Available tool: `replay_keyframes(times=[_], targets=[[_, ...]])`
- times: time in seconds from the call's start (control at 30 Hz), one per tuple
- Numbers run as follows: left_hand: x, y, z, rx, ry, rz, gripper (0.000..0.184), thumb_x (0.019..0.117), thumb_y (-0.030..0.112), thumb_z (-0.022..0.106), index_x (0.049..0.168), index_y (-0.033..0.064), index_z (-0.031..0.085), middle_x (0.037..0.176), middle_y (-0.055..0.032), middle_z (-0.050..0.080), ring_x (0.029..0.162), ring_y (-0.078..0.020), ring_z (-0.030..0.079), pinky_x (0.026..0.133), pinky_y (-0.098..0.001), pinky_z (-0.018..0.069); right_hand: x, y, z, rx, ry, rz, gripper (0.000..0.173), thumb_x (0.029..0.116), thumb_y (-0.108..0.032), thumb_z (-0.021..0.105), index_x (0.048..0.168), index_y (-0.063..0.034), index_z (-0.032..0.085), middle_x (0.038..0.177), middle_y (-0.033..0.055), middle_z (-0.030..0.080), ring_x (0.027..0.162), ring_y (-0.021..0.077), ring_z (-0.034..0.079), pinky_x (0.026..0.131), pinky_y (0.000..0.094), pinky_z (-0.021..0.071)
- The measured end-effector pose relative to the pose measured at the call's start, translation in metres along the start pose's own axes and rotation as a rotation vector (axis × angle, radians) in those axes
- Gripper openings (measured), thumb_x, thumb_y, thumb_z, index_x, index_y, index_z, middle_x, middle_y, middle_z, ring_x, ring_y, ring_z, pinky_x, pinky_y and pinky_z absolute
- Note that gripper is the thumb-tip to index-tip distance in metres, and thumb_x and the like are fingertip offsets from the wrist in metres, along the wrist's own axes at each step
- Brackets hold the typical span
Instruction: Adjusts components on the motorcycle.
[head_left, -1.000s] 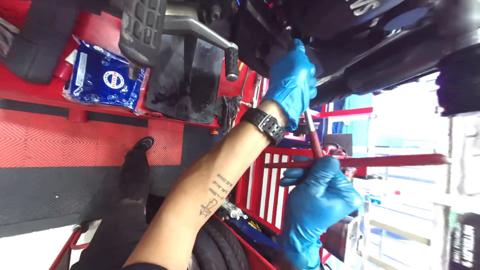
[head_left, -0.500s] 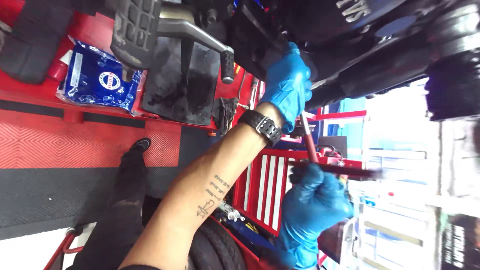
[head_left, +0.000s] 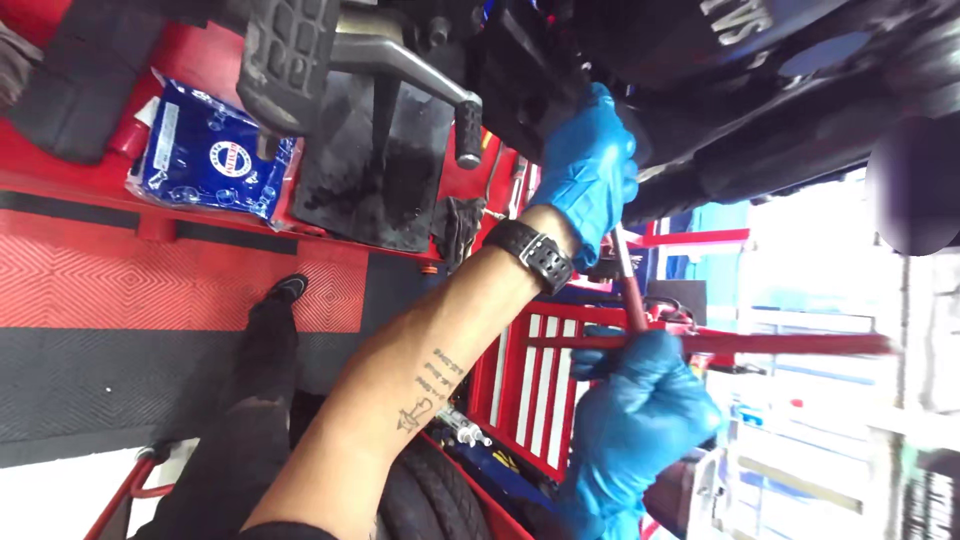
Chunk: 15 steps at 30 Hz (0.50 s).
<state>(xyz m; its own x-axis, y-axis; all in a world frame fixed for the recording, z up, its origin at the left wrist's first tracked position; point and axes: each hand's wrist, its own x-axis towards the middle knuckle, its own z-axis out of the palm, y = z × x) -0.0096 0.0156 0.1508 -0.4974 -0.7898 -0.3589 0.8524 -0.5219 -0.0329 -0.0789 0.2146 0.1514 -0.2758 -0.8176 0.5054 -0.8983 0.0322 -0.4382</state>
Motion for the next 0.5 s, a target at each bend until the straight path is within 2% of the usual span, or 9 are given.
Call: replay_keyframes(times=[0.07,0.13,0.17,0.2,0.27,0.3,0.37,0.4,0.5], targets=[[0.001,0.0,0.001,-0.023,-0.022,0.01,0.048,0.113,0.04,0.026,0.072,0.018,0.034,0.047,0.0048,0.026,0.034,-0.0072,0.025,0.032,-0.0201,0.022,0.006,-0.019,0.004,0.418,-0.035,0.326,0.05,0.1139,-0.021,0.025,0.08,-0.0095,0.061,0.058,-0.0032,0.067,0.044,0.0064,0.062,0.039,0.0221,0.0518],[-0.006,-0.001,-0.005,0.206,0.031,0.112,0.047,0.1135,0.04,0.026,0.08,0.012,0.042,0.052,0.0006,0.036,0.038,-0.0095,0.036,0.034,-0.0227,0.0343,0.006,-0.027,0.003,0.636,-0.053,0.551,0.055,0.1145,-0.032,0.019,0.083,-0.0117,0.06,0.054,-0.0021,0.063,0.038,0.0068,0.055,0.034,0.0222,0.0457],[-0.017,-0.002,-0.015,0.458,0.062,0.22,0.043,0.114,0.036,0.029,0.093,0.0081,0.053,0.066,-0.0029,0.05,0.051,-0.0113,0.052,0.047,-0.0264,0.0485,0.006,-0.027,0.002,0.702,-0.069,0.594,0.056,0.1143,-0.035,0.018,0.085,-0.0115,0.06,0.054,-0.0018,0.062,0.038,0.0068,0.054,0.034,0.0218,0.045],[-0.031,-0.005,-0.029,0.742,0.068,0.386,0.035,0.1133,0.029,0.034,0.112,0.0063,0.061,0.089,-0.0054,0.065,0.073,-0.0124,0.064,0.065,-0.0303,0.0551,0.006,-0.026,0.001,0.746,-0.082,0.611,0.058,0.1141,-0.036,0.017,0.086,-0.011,0.061,0.054,-0.0017,0.061,0.038,0.0066,0.053,0.034,0.0215,0.0445],[-0.045,-0.014,-0.061,1.327,-0.042,0.897,0.031,0.1047,0.005,0.047,0.133,0.0042,0.06,0.129,-0.0114,0.061,0.12,-0.0215,0.059,0.099,-0.0366,0.0507,0.005,-0.024,-0.001,0.792,-0.11,0.603,0.059,0.1138,-0.037,0.016,0.087,-0.0107,0.062,0.055,-0.0016,0.061,0.039,0.0059,0.053,0.035,0.0206,0.0445],[-0.042,-0.018,-0.072,1.488,-0.155,1.124,0.036,0.0975,0.001,0.055,0.131,0.0053,0.066,0.134,-0.0149,0.062,0.129,-0.0277,0.054,0.11,-0.0411,0.0442,0.005,-0.023,-0.001,0.81,-0.112,0.597,0.06,0.1138,-0.037,0.016,0.087,-0.0099,0.062,0.054,-0.0011,0.061,0.039,0.0059,0.053,0.035,0.0206,0.0445],[-0.032,-0.03,-0.085,1.617,-0.486,1.39,0.031,0.0914,0.004,0.064,0.119,0.0122,0.076,0.123,-0.0129,0.071,0.132,-0.0338,0.056,0.12,-0.05,0.0338,0.004,-0.023,0.001,0.834,-0.108,0.602,0.059,0.1137,-0.038,0.015,0.088,-0.0095,0.061,0.053,-0.0015,0.06,0.038,0.0059,0.053,0.034,0.0204,0.0448],[-0.028,-0.035,-0.084,1.608,-0.634,1.464,0.024,0.0905,0.005,0.065,0.109,0.0117,0.079,0.11,-0.0113,0.075,0.124,-0.0342,0.062,0.118,-0.0519,0.0345,0.004,-0.025,0.002,0.843,-0.104,0.619,0.06,0.1136,-0.038,0.014,0.088,-0.0098,0.06,0.052,-0.0022,0.059,0.037,0.0054,0.053,0.034,0.0199,0.0443],[-0.011,-0.042,-0.07,1.623,-0.75,1.637,0.015,0.0886,0.021,0.071,0.08,0.0116,0.078,0.077,-0.0067,0.071,0.086,-0.0272,0.068,0.085,-0.0447,0.0488,0.004,-0.026,0.003,0.945,-0.121,0.728,0.062,0.1123,-0.044,0.011,0.087,-0.0114,0.058,0.051,-0.0036,0.055,0.037,0.0042,0.051,0.033,0.0185,0.0422]])
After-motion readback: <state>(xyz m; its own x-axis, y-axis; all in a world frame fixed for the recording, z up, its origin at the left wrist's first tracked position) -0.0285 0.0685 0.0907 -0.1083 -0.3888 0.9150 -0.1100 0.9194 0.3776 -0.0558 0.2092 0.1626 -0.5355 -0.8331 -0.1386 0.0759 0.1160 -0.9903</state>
